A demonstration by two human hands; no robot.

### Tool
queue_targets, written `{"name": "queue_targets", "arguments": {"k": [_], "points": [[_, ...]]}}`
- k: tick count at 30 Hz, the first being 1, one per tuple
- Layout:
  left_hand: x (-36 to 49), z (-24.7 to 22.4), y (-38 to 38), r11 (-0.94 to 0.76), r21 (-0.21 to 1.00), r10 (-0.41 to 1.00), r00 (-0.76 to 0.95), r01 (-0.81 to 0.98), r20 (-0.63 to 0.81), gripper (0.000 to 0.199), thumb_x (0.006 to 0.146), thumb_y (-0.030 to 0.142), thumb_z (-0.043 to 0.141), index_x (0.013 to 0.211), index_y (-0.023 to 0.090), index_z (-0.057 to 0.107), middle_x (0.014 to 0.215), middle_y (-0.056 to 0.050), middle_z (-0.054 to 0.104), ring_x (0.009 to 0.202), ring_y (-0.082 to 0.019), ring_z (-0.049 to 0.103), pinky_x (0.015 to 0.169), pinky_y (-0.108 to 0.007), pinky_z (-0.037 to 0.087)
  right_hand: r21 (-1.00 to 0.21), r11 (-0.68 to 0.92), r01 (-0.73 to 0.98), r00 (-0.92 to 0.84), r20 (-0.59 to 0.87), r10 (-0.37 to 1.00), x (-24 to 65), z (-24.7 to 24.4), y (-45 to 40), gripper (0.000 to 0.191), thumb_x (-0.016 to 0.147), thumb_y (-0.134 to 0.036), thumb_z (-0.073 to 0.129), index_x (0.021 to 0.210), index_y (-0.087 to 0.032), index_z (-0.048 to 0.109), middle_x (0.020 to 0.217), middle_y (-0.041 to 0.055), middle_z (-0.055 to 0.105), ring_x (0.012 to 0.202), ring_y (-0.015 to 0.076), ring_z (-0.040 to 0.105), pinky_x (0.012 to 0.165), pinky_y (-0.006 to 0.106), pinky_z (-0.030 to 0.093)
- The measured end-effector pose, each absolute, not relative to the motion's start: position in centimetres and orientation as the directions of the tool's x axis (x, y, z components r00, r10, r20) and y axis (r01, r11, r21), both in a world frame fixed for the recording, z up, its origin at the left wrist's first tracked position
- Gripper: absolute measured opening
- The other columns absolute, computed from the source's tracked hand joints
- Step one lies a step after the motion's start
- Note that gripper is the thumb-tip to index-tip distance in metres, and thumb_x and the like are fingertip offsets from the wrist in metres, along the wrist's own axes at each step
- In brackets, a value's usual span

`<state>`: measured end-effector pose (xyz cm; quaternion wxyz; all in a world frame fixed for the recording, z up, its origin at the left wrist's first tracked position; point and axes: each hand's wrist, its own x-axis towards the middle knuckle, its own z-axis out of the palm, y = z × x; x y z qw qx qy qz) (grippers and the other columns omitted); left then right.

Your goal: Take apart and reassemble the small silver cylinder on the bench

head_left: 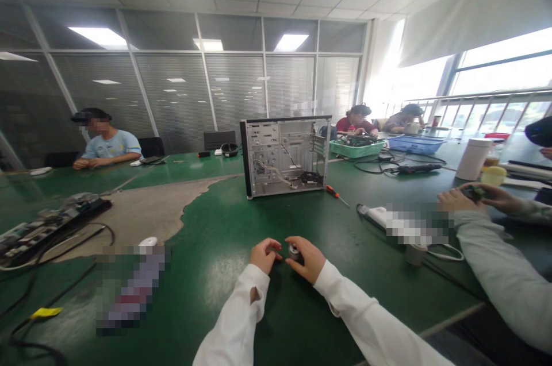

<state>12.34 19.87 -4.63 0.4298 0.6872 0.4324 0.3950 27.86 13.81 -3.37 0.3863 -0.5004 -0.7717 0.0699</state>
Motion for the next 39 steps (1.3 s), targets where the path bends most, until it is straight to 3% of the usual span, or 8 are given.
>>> {"name": "queue_targets", "arguments": {"k": [8, 12, 16, 23, 28, 33, 36, 39], "points": [[12.5, -4.1, 19.5, -0.256, 0.936, 0.93, 0.326, 0.243, 0.17, 0.028, 0.054, 0.0, 0.038, 0.07, 0.013, 0.056, 0.066, -0.001, 0.062, 0.054, -0.011, 0.06, 0.058, -0.022, 0.044, -0.357, 0.281, 0.891, -0.03, 0.571, 0.821, 36.2, -4.8, 9.1, 0.049, 0.074, -0.034, 0.045, 0.118, -0.017, 0.035, 0.095, 0.0079, 0.057, 0.089, 0.0184, 0.053, 0.08, 0.034, 0.043], [12.5, -4.3, 19.9, -0.253, 0.934, 0.928, 0.335, 0.252, 0.162, 0.028, 0.054, 0.0, 0.038, 0.07, 0.013, 0.057, 0.066, -0.001, 0.062, 0.054, -0.01, 0.059, 0.058, -0.022, 0.045, -0.253, 0.074, 0.965, 0.109, 0.637, 0.763, 41.4, -6.4, 5.7, 0.052, 0.073, -0.042, 0.045, 0.116, -0.015, 0.037, 0.093, 0.0103, 0.057, 0.085, 0.0211, 0.055, 0.078, 0.036, 0.044], [12.8, -4.4, 20.0, -0.246, 0.932, 0.93, 0.334, 0.265, 0.151, 0.027, 0.055, 0.0, 0.039, 0.069, 0.014, 0.057, 0.065, 0.0, 0.062, 0.053, -0.009, 0.058, 0.057, -0.021, 0.045, -0.246, -0.199, 0.949, 0.315, 0.679, 0.663, 46.3, -7.9, 2.9, 0.058, 0.072, -0.049, 0.041, 0.117, -0.014, 0.034, 0.099, 0.0115, 0.055, 0.082, 0.0221, 0.056, 0.072, 0.034, 0.045], [12.7, -4.4, 19.9, -0.237, 0.936, 0.934, 0.325, 0.261, 0.145, 0.026, 0.056, -0.001, 0.039, 0.068, 0.014, 0.057, 0.066, -0.001, 0.062, 0.053, -0.009, 0.058, 0.059, -0.022, 0.046, -0.199, -0.372, 0.907, 0.392, 0.723, 0.57, 53.6, -9.3, 1.7, 0.067, 0.068, -0.055, 0.039, 0.116, -0.008, 0.037, 0.092, 0.0165, 0.053, 0.085, 0.0293, 0.052, 0.068, 0.038, 0.043], [12.5, -4.5, 19.7, -0.25, 0.937, 0.93, 0.329, 0.245, 0.162, 0.026, 0.056, 0.0, 0.039, 0.069, 0.014, 0.057, 0.065, -0.001, 0.062, 0.053, -0.009, 0.058, 0.059, -0.022, 0.046, -0.198, -0.37, 0.907, 0.387, 0.739, 0.552, 55.1, -9.2, 1.8, 0.065, 0.065, -0.051, 0.042, 0.111, -0.005, 0.042, 0.084, 0.0169, 0.053, 0.081, 0.0309, 0.051, 0.065, 0.04, 0.043], [12.7, -4.4, 19.6, -0.25, 0.93, 0.932, 0.326, 0.271, 0.155, 0.026, 0.057, -0.001, 0.039, 0.068, 0.014, 0.057, 0.064, 0.0, 0.061, 0.052, -0.009, 0.058, 0.058, -0.021, 0.046, -0.169, -0.339, 0.925, 0.3, 0.873, 0.384, 49.7, -7.0, 1.0, 0.046, 0.07, -0.034, 0.045, 0.108, -0.008, 0.046, 0.109, 0.018, 0.044, 0.101, 0.031, 0.042, 0.085, 0.045, 0.034], [12.8, -4.2, 19.6, -0.242, 0.927, 0.934, 0.326, 0.285, 0.143, 0.026, 0.057, -0.002, 0.039, 0.068, 0.014, 0.057, 0.064, 0.0, 0.061, 0.052, -0.008, 0.057, 0.058, -0.02, 0.046, -0.125, -0.073, 0.989, 0.144, 0.801, 0.581, 44.5, -5.9, 2.2, 0.037, 0.074, -0.025, 0.042, 0.109, -0.015, 0.044, 0.111, 0.0113, 0.046, 0.104, 0.0235, 0.042, 0.09, 0.039, 0.034], [12.7, -4.1, 19.6, -0.242, 0.93, 0.936, 0.319, 0.278, 0.148, 0.025, 0.058, -0.001, 0.039, 0.068, 0.014, 0.057, 0.065, 0.0, 0.062, 0.053, -0.009, 0.058, 0.058, -0.021, 0.046, -0.183, 0.167, 0.969, -0.033, 0.573, 0.819, 39.2, -5.4, 5.6, 0.043, 0.074, -0.024, 0.041, 0.117, -0.018, 0.039, 0.116, 0.0104, 0.043, 0.107, 0.0207, 0.041, 0.09, 0.036, 0.036]]}}
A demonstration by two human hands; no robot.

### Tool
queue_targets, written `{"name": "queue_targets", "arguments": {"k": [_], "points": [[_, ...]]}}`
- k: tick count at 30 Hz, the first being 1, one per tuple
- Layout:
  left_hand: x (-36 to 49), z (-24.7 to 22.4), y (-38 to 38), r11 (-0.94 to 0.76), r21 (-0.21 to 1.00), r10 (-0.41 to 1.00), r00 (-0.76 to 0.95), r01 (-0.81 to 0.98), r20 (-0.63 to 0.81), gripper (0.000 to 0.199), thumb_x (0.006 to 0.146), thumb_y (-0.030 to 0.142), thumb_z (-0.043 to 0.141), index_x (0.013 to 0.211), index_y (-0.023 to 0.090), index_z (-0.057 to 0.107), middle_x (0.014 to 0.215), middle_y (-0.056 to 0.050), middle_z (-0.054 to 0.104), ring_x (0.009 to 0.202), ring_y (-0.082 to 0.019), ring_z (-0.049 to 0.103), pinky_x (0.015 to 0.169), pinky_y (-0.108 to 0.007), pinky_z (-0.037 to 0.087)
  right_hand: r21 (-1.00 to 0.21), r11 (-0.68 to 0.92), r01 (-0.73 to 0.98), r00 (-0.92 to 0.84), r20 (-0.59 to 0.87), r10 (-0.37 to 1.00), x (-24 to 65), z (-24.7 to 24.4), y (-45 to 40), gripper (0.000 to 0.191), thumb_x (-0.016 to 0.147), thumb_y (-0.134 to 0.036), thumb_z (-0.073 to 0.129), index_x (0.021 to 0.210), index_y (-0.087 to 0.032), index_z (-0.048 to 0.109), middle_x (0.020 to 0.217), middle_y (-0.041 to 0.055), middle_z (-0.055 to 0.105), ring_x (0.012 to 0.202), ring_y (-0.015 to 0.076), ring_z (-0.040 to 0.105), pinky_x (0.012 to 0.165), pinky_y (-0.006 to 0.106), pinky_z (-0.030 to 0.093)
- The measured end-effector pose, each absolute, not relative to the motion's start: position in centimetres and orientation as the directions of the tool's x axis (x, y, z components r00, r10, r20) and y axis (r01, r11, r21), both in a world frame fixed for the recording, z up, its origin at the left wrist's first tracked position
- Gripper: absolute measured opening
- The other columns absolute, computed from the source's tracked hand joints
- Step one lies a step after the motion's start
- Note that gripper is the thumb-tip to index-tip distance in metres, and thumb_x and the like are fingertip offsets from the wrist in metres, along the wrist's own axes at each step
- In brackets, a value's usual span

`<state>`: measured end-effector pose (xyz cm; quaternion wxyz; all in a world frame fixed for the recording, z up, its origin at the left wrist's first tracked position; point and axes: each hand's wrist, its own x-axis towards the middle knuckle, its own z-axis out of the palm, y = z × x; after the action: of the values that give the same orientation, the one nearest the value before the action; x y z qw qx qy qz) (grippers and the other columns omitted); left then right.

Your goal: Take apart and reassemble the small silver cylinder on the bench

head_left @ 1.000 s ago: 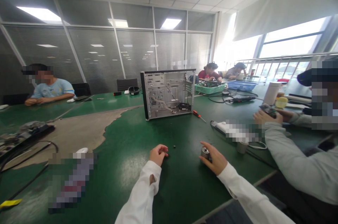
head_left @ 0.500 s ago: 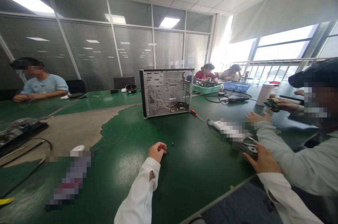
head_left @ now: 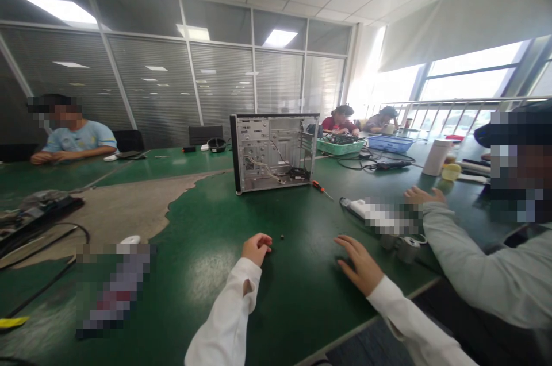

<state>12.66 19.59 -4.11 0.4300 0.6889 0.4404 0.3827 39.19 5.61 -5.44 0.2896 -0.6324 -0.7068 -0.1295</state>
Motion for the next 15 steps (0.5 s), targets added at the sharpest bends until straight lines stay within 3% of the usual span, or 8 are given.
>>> {"name": "queue_targets", "arguments": {"k": [5, 10, 15], "points": [[12.5, -4.2, 19.7, -0.237, 0.935, 0.939, 0.31, 0.264, 0.151, 0.025, 0.057, -0.001, 0.039, 0.067, 0.014, 0.057, 0.064, 0.0, 0.061, 0.053, -0.009, 0.058, 0.059, -0.021, 0.046, -0.243, 0.295, 0.924, -0.19, 0.379, 0.906, 31.8, -4.7, 12.9, 0.049, 0.074, -0.016, 0.04, 0.122, -0.023, 0.035, 0.12, 0.0089, 0.043, 0.107, 0.0208, 0.042, 0.087, 0.037, 0.038], [12.5, -4.2, 19.9, -0.236, 0.941, 0.937, 0.312, 0.242, 0.155, 0.026, 0.055, -0.001, 0.039, 0.069, 0.013, 0.056, 0.064, 0.0, 0.061, 0.052, -0.01, 0.058, 0.058, -0.022, 0.045, -0.169, 0.451, 0.876, -0.351, 0.418, 0.838, 28.9, -4.6, 16.3, 0.038, 0.076, -0.007, 0.033, 0.102, -0.022, 0.056, 0.102, 0.0059, 0.057, 0.096, 0.0173, 0.048, 0.081, 0.031, 0.041], [12.5, -4.2, 20.0, -0.216, 0.944, 0.941, 0.309, 0.249, 0.134, 0.025, 0.056, 0.0, 0.039, 0.069, 0.013, 0.056, 0.065, -0.001, 0.061, 0.052, -0.01, 0.058, 0.057, -0.023, 0.045, -0.169, 0.485, 0.858, -0.356, 0.484, 0.799, 30.6, -4.9, 14.5, 0.035, 0.077, -0.006, 0.03, 0.089, -0.019, 0.06, 0.091, 0.0056, 0.06, 0.086, 0.0153, 0.051, 0.076, 0.028, 0.044]]}}
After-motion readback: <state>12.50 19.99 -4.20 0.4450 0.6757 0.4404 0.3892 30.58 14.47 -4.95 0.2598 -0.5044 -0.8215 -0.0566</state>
